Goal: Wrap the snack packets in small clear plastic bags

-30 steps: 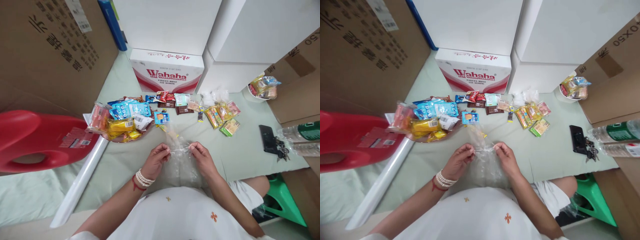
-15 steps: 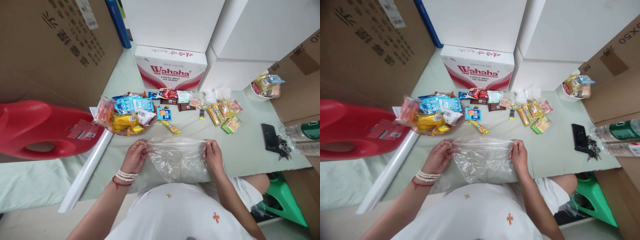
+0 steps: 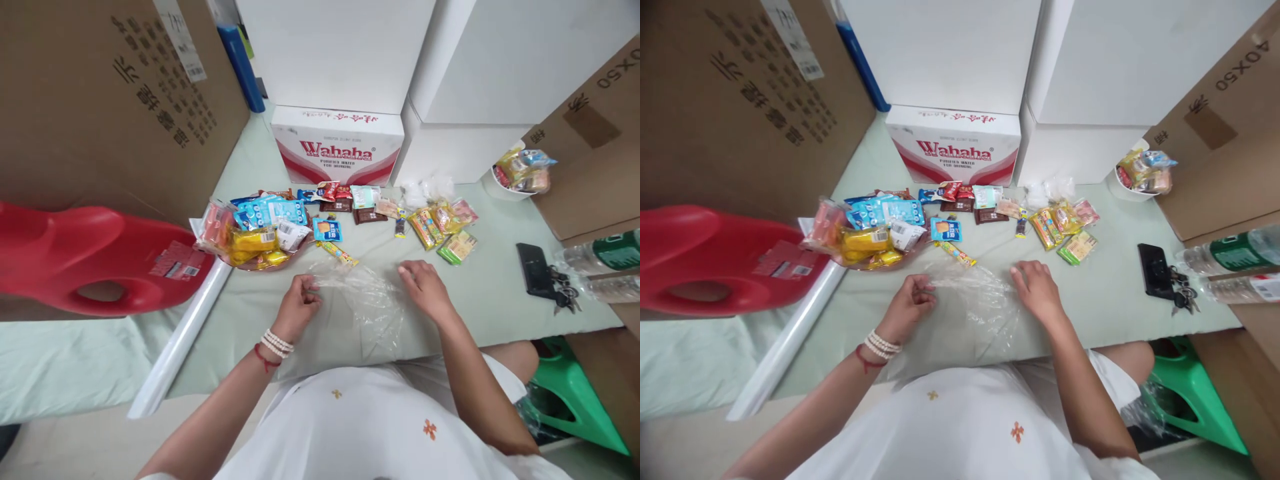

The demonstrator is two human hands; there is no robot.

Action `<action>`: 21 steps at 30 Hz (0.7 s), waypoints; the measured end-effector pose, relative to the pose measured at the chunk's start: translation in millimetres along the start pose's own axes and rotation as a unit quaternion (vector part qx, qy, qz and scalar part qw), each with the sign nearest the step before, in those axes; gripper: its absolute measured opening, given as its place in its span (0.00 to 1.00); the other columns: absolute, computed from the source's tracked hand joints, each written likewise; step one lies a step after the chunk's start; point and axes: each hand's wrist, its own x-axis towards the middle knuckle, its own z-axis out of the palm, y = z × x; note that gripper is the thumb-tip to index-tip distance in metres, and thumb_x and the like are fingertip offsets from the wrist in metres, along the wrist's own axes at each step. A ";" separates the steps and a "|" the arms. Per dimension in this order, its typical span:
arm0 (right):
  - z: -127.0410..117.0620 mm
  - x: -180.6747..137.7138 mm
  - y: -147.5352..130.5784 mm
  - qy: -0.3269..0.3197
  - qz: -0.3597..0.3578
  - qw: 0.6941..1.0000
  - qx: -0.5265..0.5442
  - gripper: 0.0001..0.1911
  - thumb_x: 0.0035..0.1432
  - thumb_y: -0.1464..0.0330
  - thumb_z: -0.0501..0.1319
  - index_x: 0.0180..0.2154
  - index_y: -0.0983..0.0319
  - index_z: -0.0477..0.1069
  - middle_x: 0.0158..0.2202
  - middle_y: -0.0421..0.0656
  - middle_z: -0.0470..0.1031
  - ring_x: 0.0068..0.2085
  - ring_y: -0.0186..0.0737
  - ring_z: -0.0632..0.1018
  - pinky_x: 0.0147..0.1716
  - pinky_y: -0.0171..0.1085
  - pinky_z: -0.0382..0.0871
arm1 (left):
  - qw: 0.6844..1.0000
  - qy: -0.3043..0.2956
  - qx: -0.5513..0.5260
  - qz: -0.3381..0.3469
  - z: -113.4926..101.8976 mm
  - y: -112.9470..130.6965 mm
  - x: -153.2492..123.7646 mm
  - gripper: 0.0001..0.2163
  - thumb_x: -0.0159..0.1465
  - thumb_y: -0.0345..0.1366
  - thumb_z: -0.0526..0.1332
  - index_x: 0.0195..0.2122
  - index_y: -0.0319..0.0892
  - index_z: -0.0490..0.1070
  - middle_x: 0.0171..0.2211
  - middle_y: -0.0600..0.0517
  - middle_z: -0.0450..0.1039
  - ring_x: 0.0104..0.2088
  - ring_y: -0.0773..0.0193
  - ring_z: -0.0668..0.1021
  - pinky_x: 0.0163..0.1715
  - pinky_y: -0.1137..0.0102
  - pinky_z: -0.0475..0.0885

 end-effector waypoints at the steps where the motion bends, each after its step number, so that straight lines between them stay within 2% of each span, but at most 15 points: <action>1: 4.4 10.6 -6.1 -0.004 -0.001 1.000 -0.008 0.23 0.71 0.53 0.52 0.50 0.61 0.77 0.48 0.54 0.79 0.50 0.52 0.75 0.54 0.47 0.65 | 1.000 -0.008 -0.006 0.009 1.0 -0.5 -0.9 0.26 0.43 0.30 0.66 0.46 0.44 0.67 0.40 0.55 0.73 0.29 0.68 0.78 0.32 0.71 0.72; 3: 19.2 29.2 -19.1 -0.043 -0.009 0.999 0.002 0.17 0.68 0.57 0.57 0.45 0.60 0.78 0.44 0.52 0.79 0.46 0.49 0.74 0.50 0.45 0.66 | 0.999 -0.021 -0.011 0.022 -0.3 0.7 -3.7 0.24 0.43 0.30 0.66 0.45 0.44 0.70 0.38 0.54 0.74 0.31 0.66 0.78 0.33 0.70 0.72; 5: 34.9 41.5 -27.8 -0.064 -0.014 0.997 0.043 0.10 0.64 0.63 0.60 0.37 0.60 0.78 0.39 0.49 0.79 0.42 0.45 0.74 0.47 0.42 0.66 | 0.998 -0.037 -0.016 0.041 -5.7 3.3 -7.3 0.16 0.46 0.32 0.66 0.38 0.43 0.75 0.35 0.53 0.75 0.33 0.64 0.78 0.35 0.69 0.73; 8: 44.0 48.3 -25.7 -0.039 0.017 0.983 0.178 0.09 0.61 0.65 0.58 0.33 0.60 0.76 0.35 0.44 0.77 0.38 0.41 0.74 0.43 0.39 0.67 | 0.995 -0.042 -0.050 0.078 -17.2 5.9 -12.4 0.04 0.51 0.36 0.67 0.27 0.42 0.77 0.34 0.49 0.77 0.38 0.59 0.78 0.40 0.66 0.74; 11: 34.0 48.8 -14.2 -0.011 0.095 0.943 0.319 0.13 0.60 0.57 0.58 0.34 0.59 0.71 0.31 0.40 0.73 0.31 0.38 0.71 0.33 0.37 0.68 | 0.992 -0.022 -0.092 0.087 -23.6 4.1 -13.8 0.13 0.57 0.43 0.65 0.19 0.42 0.75 0.38 0.45 0.77 0.37 0.58 0.79 0.41 0.64 0.74; 14: 20.8 48.5 -7.8 0.000 0.144 0.925 0.352 0.13 0.58 0.54 0.59 0.34 0.57 0.67 0.28 0.38 0.70 0.29 0.37 0.69 0.26 0.35 0.66 | 0.998 -0.005 -0.023 0.061 -18.2 1.2 -9.5 0.24 0.62 0.52 0.62 0.14 0.43 0.68 0.29 0.46 0.76 0.31 0.61 0.77 0.35 0.67 0.72; 16: 16.5 47.8 -8.3 0.003 0.139 0.934 0.328 0.13 0.58 0.54 0.58 0.34 0.57 0.67 0.27 0.38 0.70 0.28 0.37 0.68 0.25 0.34 0.65 | 0.999 0.012 0.037 0.038 -9.2 1.8 -3.9 0.23 0.60 0.55 0.65 0.18 0.43 0.68 0.24 0.50 0.72 0.27 0.64 0.74 0.30 0.69 0.70; 17: 16.0 47.2 -9.6 0.005 0.127 0.941 0.313 0.13 0.59 0.54 0.58 0.34 0.57 0.68 0.27 0.37 0.70 0.27 0.37 0.68 0.25 0.35 0.64 | 0.999 0.028 0.041 0.021 -3.9 3.1 -0.3 0.21 0.59 0.56 0.66 0.24 0.43 0.70 0.24 0.52 0.71 0.26 0.64 0.73 0.28 0.70 0.69; 19: 17.2 45.5 -13.5 0.012 0.098 0.952 0.290 0.14 0.61 0.54 0.58 0.33 0.58 0.69 0.26 0.37 0.69 0.27 0.36 0.67 0.27 0.35 0.63 | 0.997 0.075 0.013 -0.019 6.8 7.3 8.1 0.22 0.58 0.59 0.65 0.37 0.44 0.70 0.29 0.53 0.73 0.26 0.63 0.75 0.25 0.70 0.68; 21: 19.7 43.5 -17.8 0.016 0.076 0.957 0.281 0.15 0.62 0.53 0.58 0.33 0.58 0.70 0.26 0.37 0.68 0.27 0.36 0.66 0.28 0.35 0.62 | 0.994 0.106 0.015 -0.029 16.4 11.1 17.3 0.26 0.56 0.58 0.67 0.45 0.44 0.67 0.31 0.53 0.75 0.27 0.61 0.76 0.25 0.70 0.67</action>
